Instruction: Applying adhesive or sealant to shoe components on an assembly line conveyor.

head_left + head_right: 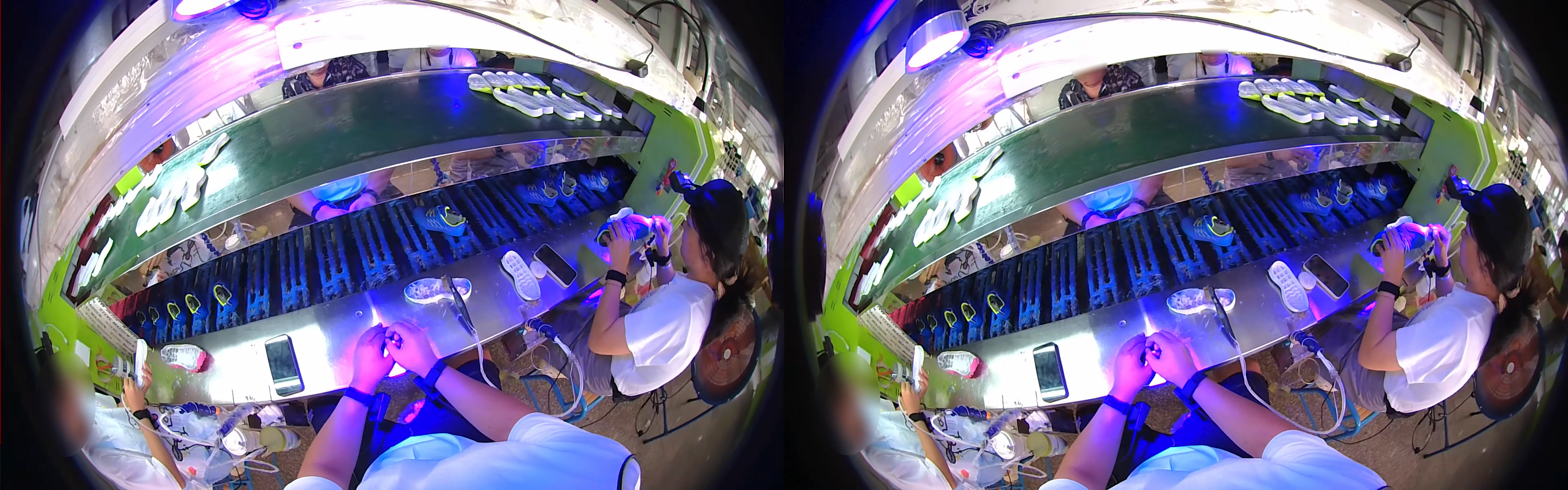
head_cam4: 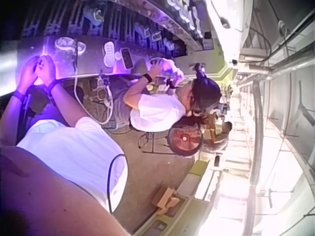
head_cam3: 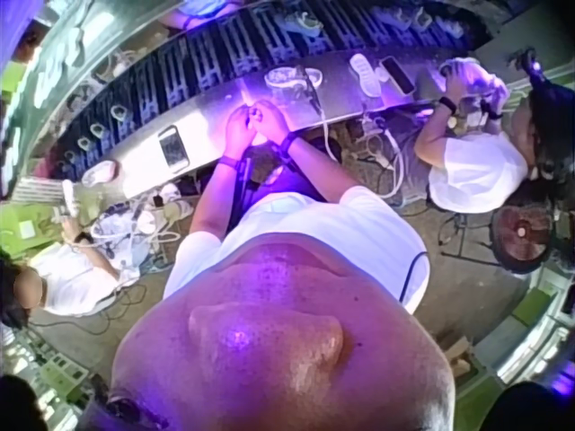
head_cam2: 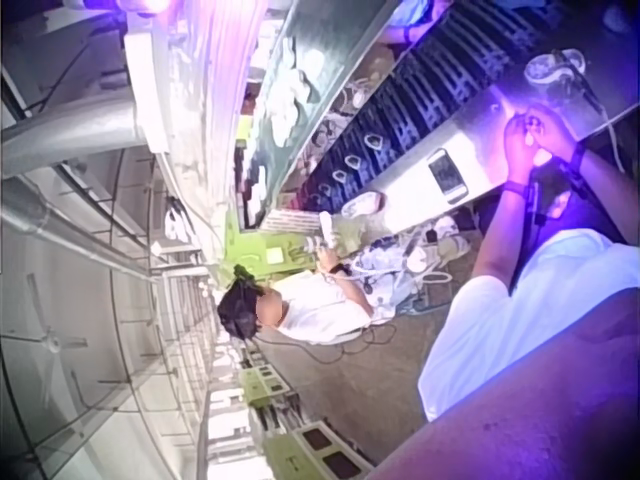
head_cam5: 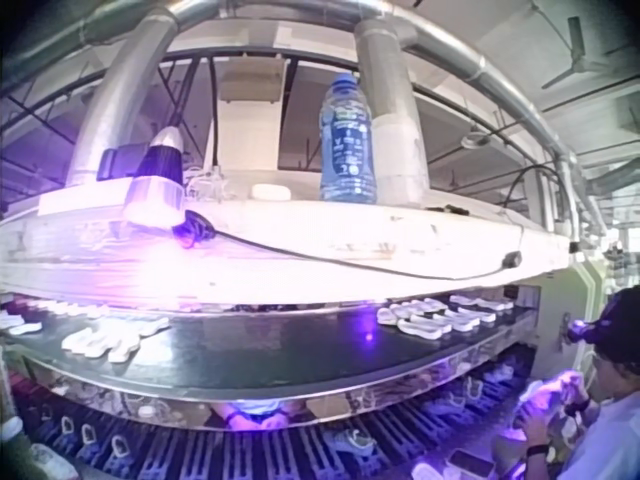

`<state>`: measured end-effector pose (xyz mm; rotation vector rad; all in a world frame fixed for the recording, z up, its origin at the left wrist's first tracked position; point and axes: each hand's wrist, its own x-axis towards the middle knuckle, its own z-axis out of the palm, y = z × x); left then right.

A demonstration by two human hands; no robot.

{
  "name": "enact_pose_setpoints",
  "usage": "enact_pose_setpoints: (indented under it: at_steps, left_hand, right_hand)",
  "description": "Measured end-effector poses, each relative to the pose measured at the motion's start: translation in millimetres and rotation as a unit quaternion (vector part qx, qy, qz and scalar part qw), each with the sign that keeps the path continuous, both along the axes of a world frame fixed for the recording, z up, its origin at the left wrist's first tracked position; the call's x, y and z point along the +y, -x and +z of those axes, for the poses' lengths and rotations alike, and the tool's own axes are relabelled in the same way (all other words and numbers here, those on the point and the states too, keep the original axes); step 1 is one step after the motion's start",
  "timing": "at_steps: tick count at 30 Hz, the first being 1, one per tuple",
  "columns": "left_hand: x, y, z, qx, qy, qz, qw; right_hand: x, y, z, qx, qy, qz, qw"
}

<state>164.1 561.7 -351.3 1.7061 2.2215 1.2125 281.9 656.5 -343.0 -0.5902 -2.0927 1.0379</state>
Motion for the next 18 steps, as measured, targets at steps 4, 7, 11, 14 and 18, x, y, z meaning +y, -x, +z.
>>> enact_pose_setpoints:
  at_steps: [4, 7, 11, 14, 18]
  left_hand:
    - [1, 1, -5, -0.005, -0.001, -0.001, 1.0]
    - [-2, 0, -1, 0.007, -0.013, 0.007, 1.0]
    - [-3, 1, -1, 0.003, -0.011, -0.004, 1.0]
    - [3, 1, -8, 0.005, -0.009, -0.004, 1.0]
    - [8, 0, -13, 0.009, -0.001, -0.009, 1.0]
  right_hand:
    - [0, 3, -5, 0.034, 0.011, -0.002, 0.999]
    - [-2, 4, -7, 0.019, 0.002, 0.0, 1.0]
    - [-4, 3, -5, 0.011, 0.005, -0.003, 1.0]
    - [-1, 0, -4, 0.008, 0.011, -0.014, 1.0]
    - [1, -5, -3, 0.022, -0.011, -0.001, 1.0]
